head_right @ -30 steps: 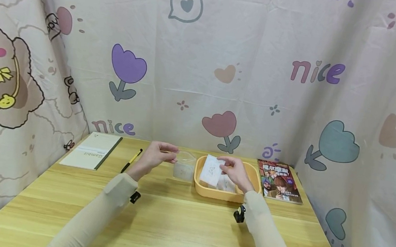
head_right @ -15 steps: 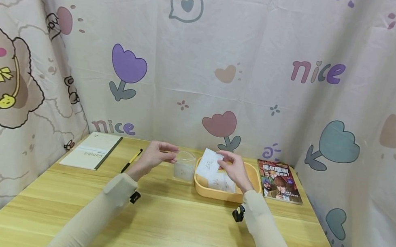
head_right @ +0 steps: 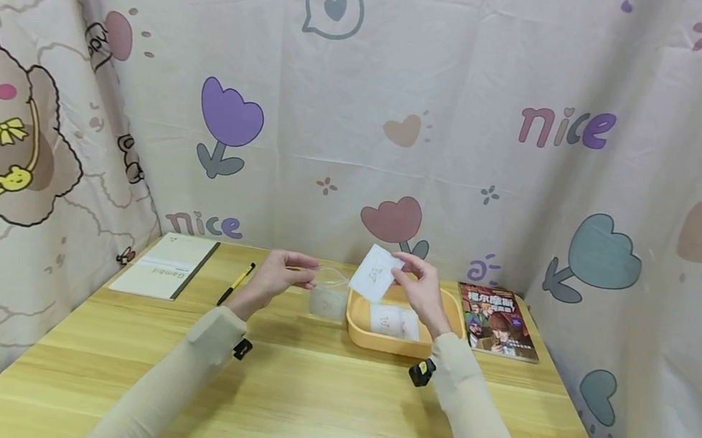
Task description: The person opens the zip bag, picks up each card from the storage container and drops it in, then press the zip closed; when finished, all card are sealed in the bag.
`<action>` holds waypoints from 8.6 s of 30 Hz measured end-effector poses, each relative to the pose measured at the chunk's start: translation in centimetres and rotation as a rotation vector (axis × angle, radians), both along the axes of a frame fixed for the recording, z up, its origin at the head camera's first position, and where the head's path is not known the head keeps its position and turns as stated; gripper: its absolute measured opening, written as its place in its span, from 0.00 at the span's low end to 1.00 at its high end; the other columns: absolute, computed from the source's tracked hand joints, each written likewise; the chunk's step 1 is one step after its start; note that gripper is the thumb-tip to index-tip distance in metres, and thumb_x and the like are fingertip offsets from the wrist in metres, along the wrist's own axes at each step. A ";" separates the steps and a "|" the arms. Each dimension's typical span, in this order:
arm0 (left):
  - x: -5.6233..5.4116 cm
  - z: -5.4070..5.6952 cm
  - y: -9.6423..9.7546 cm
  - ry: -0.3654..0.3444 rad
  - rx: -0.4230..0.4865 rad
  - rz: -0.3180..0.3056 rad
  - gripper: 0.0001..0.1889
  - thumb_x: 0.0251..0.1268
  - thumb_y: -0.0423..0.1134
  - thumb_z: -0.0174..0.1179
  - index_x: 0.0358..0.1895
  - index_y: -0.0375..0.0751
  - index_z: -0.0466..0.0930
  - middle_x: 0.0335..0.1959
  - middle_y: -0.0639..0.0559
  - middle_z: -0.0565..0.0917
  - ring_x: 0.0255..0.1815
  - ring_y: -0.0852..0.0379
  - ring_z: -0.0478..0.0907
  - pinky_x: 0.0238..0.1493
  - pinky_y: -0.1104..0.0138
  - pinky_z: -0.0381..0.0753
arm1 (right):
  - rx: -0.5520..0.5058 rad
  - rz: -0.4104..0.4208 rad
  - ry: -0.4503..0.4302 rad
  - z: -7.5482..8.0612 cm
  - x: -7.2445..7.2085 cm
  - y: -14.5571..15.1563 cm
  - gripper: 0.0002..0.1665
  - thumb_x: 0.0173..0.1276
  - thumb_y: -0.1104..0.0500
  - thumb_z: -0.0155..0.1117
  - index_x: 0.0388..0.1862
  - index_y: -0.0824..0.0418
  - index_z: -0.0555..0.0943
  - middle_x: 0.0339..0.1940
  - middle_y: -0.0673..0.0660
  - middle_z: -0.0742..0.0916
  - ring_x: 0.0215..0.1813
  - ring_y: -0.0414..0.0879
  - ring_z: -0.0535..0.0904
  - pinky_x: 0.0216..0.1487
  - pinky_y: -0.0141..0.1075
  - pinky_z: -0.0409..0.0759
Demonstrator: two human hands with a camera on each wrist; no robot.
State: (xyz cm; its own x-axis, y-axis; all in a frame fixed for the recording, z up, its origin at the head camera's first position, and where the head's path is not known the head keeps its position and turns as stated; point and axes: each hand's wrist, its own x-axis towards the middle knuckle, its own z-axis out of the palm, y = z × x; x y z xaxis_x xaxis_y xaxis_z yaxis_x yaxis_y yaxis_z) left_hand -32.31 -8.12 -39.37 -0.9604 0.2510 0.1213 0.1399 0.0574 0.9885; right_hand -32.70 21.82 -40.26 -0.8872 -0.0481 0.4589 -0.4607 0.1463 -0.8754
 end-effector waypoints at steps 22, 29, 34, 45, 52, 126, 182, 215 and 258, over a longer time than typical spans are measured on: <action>-0.1 -0.1 0.2 0.011 -0.040 -0.005 0.15 0.59 0.24 0.64 0.51 0.26 0.82 0.49 0.34 0.85 0.28 0.59 0.86 0.43 0.61 0.90 | -0.159 -0.031 0.139 3.3 2.6 -4.5 0.18 0.63 0.76 0.63 0.53 0.75 0.79 0.32 0.58 0.82 0.33 0.43 0.78 0.34 0.29 0.87; -0.1 -0.1 0.4 0.016 -0.039 -0.010 0.14 0.58 0.23 0.64 0.49 0.26 0.82 0.48 0.30 0.84 0.27 0.58 0.86 0.41 0.61 0.90 | -0.176 -0.009 0.166 3.5 2.7 -5.3 0.18 0.63 0.77 0.62 0.53 0.75 0.79 0.38 0.64 0.81 0.36 0.45 0.78 0.35 0.29 0.87; -0.1 0.0 0.4 0.016 -0.038 -0.023 0.14 0.58 0.23 0.64 0.49 0.25 0.82 0.47 0.31 0.85 0.27 0.57 0.86 0.41 0.61 0.90 | -0.182 -0.004 0.190 3.6 2.6 -6.2 0.18 0.63 0.78 0.61 0.53 0.76 0.79 0.38 0.62 0.81 0.37 0.46 0.79 0.36 0.31 0.88; 0.2 -0.1 0.4 0.009 -0.033 -0.039 0.17 0.58 0.24 0.65 0.52 0.24 0.80 0.48 0.30 0.84 0.28 0.56 0.87 0.38 0.64 0.90 | -0.038 -0.009 0.246 3.5 3.0 -7.3 0.16 0.65 0.75 0.62 0.52 0.73 0.79 0.34 0.72 0.80 0.31 0.36 0.82 0.37 0.26 0.86; 0.2 -0.2 0.4 0.003 -0.023 -0.004 0.17 0.56 0.23 0.65 0.51 0.25 0.81 0.43 0.33 0.86 0.27 0.56 0.86 0.37 0.64 0.90 | 0.109 -0.028 0.302 3.4 3.7 -7.4 0.14 0.65 0.74 0.62 0.50 0.70 0.82 0.43 0.69 0.85 0.37 0.54 0.85 0.40 0.30 0.86; 1.5 1.7 0.0 0.011 -0.042 -0.075 0.18 0.61 0.22 0.61 0.54 0.19 0.77 0.52 0.27 0.81 0.31 0.56 0.87 0.42 0.62 0.90 | 0.350 0.099 -0.073 -1.6 -0.5 -1.0 0.11 0.69 0.63 0.64 0.47 0.67 0.85 0.49 0.67 0.87 0.43 0.57 0.84 0.40 0.31 0.85; 0.3 -0.1 0.6 -0.003 -0.043 -0.010 0.15 0.60 0.25 0.65 0.51 0.28 0.82 0.48 0.33 0.85 0.29 0.58 0.86 0.41 0.63 0.90 | 0.771 0.124 -0.377 -7.0 -3.6 3.8 0.28 0.50 0.71 0.73 0.54 0.66 0.83 0.58 0.67 0.81 0.51 0.55 0.74 0.59 0.50 0.74; 0.5 -0.7 0.2 -0.013 -0.011 -0.008 0.14 0.60 0.23 0.64 0.49 0.27 0.82 0.47 0.35 0.86 0.29 0.57 0.86 0.39 0.64 0.90 | 0.469 0.153 -0.409 -6.5 -2.7 3.7 0.21 0.65 0.69 0.65 0.58 0.66 0.80 0.46 0.65 0.84 0.41 0.47 0.79 0.40 0.36 0.86; -0.2 0.1 0.3 -0.007 -0.027 -0.017 0.14 0.59 0.24 0.64 0.49 0.27 0.83 0.47 0.35 0.86 0.28 0.57 0.86 0.39 0.63 0.90 | -0.035 0.103 -0.167 0.0 0.0 0.2 0.23 0.68 0.71 0.61 0.62 0.70 0.71 0.38 0.54 0.80 0.34 0.39 0.78 0.38 0.42 0.90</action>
